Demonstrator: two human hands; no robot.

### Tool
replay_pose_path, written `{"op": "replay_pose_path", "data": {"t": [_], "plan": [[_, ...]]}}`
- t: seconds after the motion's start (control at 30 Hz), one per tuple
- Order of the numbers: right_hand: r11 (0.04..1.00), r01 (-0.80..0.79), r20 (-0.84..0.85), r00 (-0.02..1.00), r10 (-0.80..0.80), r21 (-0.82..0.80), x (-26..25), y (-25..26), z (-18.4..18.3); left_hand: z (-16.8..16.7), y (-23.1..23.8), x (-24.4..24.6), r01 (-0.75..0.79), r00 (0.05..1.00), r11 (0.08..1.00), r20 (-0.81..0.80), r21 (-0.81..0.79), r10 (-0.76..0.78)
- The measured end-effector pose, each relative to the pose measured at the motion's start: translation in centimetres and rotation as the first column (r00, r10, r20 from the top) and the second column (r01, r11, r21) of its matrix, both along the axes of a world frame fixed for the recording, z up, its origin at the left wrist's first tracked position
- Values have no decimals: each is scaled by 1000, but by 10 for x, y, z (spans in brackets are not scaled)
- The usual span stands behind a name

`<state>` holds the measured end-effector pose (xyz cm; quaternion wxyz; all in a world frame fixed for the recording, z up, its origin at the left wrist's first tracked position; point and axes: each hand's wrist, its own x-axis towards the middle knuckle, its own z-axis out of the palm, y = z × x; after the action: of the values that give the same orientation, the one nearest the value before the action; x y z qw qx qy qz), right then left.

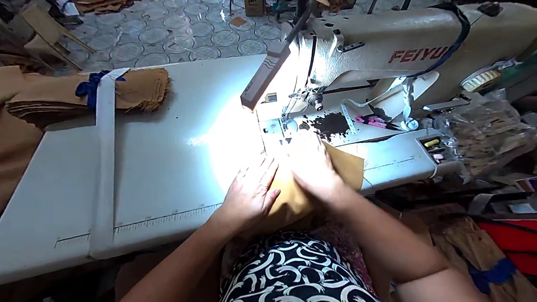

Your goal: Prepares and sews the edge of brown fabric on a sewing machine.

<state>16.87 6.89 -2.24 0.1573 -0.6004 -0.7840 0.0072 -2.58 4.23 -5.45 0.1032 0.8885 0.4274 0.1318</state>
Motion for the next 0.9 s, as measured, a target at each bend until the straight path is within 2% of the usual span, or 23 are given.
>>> {"op": "replay_pose_path", "data": {"t": [0.03, 0.1, 0.17, 0.3, 0.4, 0.47, 0.6, 0.9], "plan": [[1000, 26, -15, 1000, -26, 6, -6, -8, -9, 0, 0, 1, -6, 1000, 1000, 3, 19, 6], [992, 72, -68, 994, -80, -107, -8, -17, -22, 0, -3, 2, -22, 1000, 999, -12, 27, 22], [990, 36, -103, 993, -50, -134, 1, -16, -26, 0, -7, 4, -37, 999, 999, -26, 40, 38], [978, -184, -89, 980, 176, -94, 32, -1, -28, 8, -15, 11, 15, 1000, 999, -10, 44, -14], [904, -423, -118, 903, 414, -65, 59, 18, -25, 17, -13, 14, 93, 993, 995, 66, 25, -95], [851, -522, -126, 850, 512, -59, 72, 31, -26, 21, -10, 18, 134, 989, 991, 61, -2, -134], [808, -576, -104, 817, 567, -124, 81, 46, -19, 17, -6, 27, 120, 990, 991, 63, 58, -124], [739, -662, -118, 749, 651, -127, 87, 67, -18, 16, -7, 36, 29, 996, 999, 80, 25, -31]]}}
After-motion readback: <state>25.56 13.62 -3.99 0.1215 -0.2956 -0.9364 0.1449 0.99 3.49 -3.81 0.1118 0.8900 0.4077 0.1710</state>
